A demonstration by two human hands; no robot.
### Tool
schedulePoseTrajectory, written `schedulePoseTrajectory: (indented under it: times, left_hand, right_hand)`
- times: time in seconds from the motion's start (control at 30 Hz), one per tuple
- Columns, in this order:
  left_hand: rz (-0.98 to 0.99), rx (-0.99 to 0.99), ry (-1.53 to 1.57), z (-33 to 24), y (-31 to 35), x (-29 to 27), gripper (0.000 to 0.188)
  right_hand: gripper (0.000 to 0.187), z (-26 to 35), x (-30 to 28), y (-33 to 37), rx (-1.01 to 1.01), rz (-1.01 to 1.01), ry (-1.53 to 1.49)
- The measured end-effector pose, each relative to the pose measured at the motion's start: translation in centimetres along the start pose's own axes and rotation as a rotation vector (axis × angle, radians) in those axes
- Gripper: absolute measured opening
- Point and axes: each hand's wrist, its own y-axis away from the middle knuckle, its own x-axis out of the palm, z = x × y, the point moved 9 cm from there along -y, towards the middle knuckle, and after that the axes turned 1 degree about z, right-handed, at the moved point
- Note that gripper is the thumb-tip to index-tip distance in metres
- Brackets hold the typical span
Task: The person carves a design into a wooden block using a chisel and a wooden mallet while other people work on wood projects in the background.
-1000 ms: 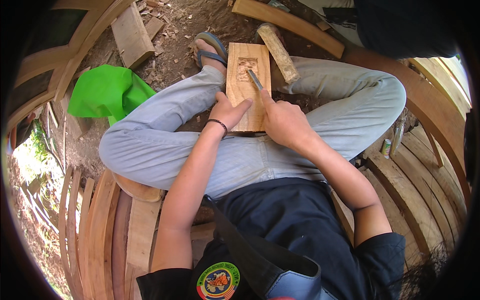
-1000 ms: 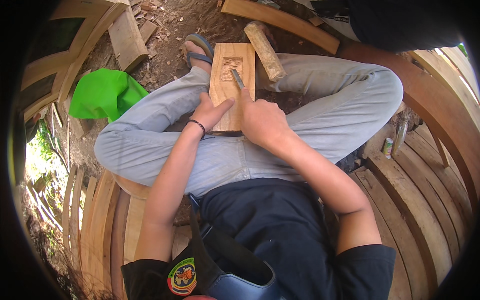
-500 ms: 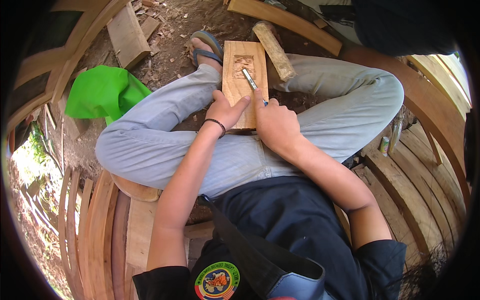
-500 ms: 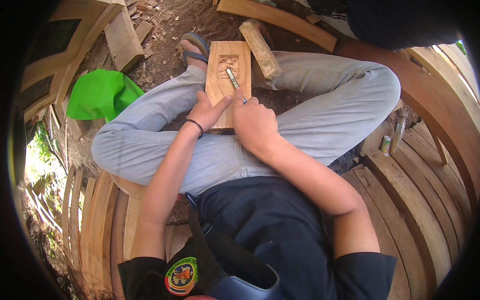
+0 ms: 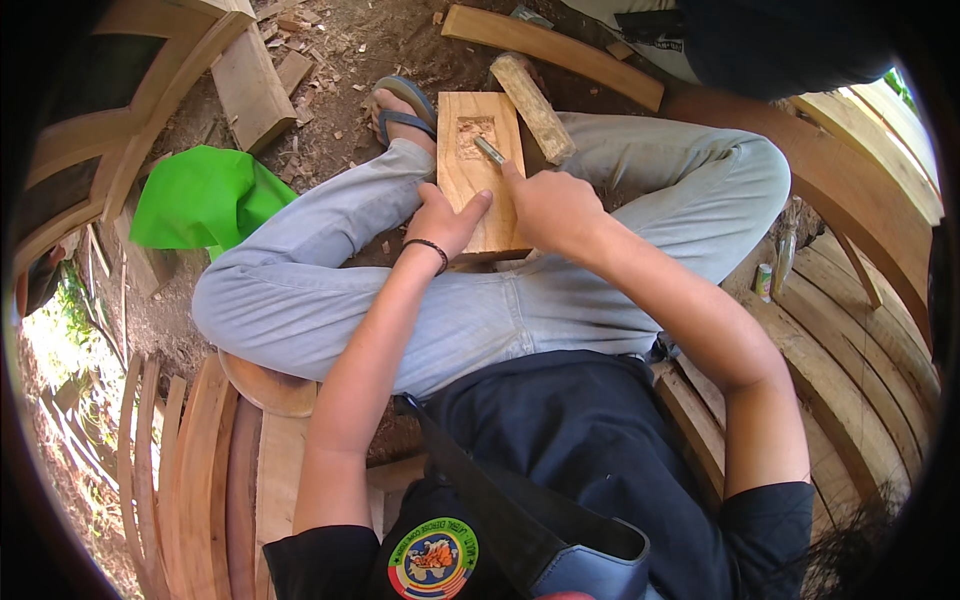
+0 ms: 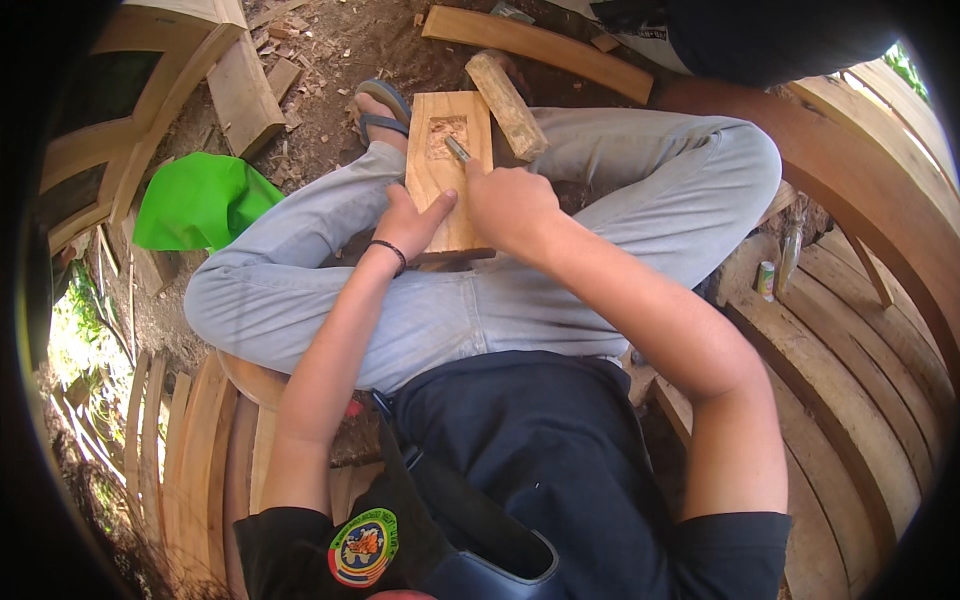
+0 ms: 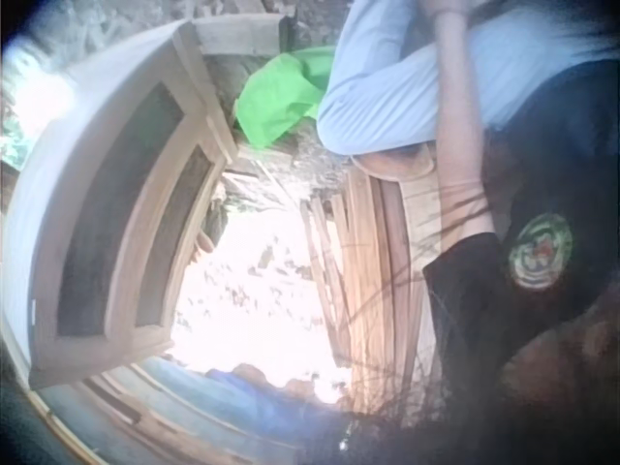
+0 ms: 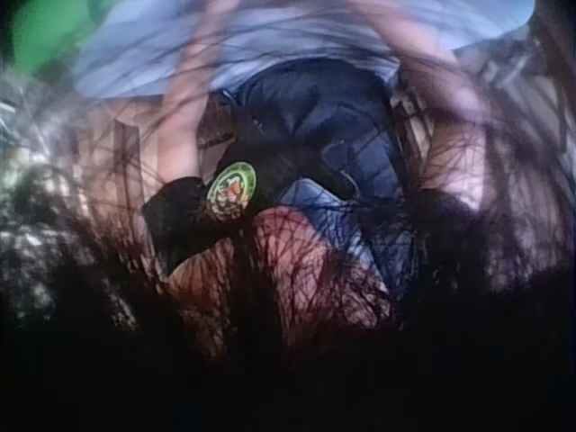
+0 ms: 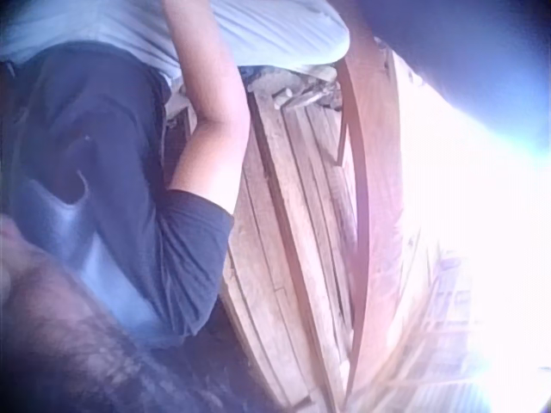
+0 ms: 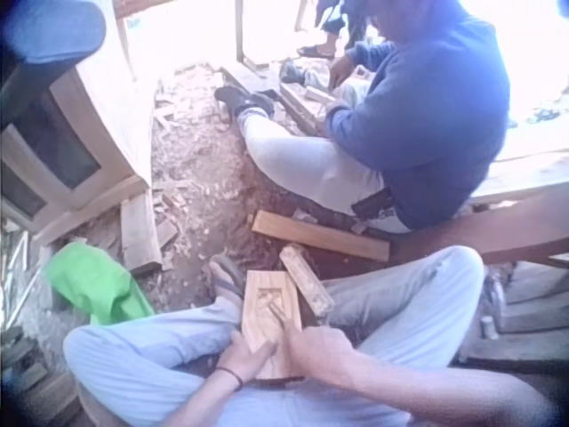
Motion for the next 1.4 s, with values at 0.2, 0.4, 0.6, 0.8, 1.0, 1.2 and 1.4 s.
schedulePoseTrajectory:
  times: [0.2,0.4,0.6,0.8,1.0,1.2,1.4]
  left_hand:
    - [-0.011,0.005,-0.023,0.5,0.2,-0.3,0.088]
    - [-0.04,0.055,0.014,0.9,-0.4,-0.7,0.086]
    - [-0.041,0.049,-0.043,0.9,-0.4,-0.9,0.082]
    - [-0.078,0.153,-0.007,1.7,-0.5,-1.0,0.085]
    - [0.034,0.046,0.061,2.0,0.2,-0.8,0.087]
    - [0.073,0.033,0.083,3.9,-1.6,0.5,0.093]
    - [0.192,-0.017,0.041,1.8,0.8,1.4,0.107]
  right_hand:
    - [0.056,-0.2,0.3,-2.2,0.058,0.286,-0.419]
    - [0.054,-0.4,1.5,-2.2,0.28,0.24,-1.097]
    - [0.055,2.3,2.0,-0.9,0.136,0.047,-0.343]
    - [0.059,1.9,0.0,1.3,0.14,0.063,-0.364]
    - [0.06,1.8,0.6,1.5,0.148,-0.011,-0.478]
    - [0.063,1.3,0.7,1.3,0.105,-0.06,-0.647]
    - [0.063,-0.9,2.0,1.0,0.08,-0.255,-0.794]
